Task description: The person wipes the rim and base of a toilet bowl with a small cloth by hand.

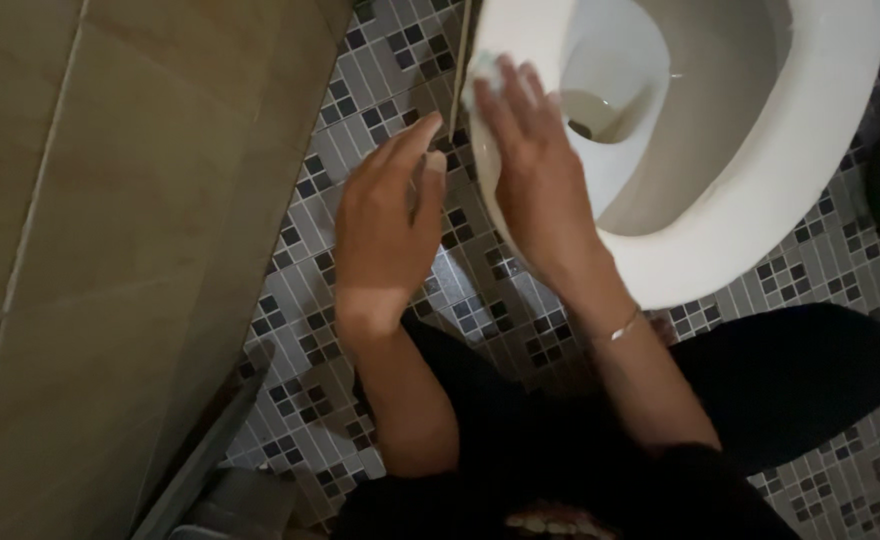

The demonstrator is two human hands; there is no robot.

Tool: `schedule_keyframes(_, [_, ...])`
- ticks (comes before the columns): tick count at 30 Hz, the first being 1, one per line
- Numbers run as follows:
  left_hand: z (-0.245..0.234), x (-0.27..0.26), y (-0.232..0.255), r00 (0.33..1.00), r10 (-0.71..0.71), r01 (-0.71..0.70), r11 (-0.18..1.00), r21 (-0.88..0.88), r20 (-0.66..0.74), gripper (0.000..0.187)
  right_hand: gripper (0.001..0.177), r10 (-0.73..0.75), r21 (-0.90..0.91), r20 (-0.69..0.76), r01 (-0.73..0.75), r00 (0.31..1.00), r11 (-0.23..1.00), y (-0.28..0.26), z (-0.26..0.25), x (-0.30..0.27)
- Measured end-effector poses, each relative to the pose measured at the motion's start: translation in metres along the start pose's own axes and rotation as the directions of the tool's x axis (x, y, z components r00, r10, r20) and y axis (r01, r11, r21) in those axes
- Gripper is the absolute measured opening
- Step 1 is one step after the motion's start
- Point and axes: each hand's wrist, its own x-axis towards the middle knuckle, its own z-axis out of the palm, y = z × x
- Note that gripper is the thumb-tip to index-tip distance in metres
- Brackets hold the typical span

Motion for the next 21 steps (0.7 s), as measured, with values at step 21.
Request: schedule_keyframes(21, [0.003, 0.003, 0.005, 0.997, 0.073, -0.074, 0.997, 0.001, 0.003, 0.036, 0.064, 0.048, 0.188, 0.011, -0.049, 0.999, 0.981, 0.007, -0.011, -0.051])
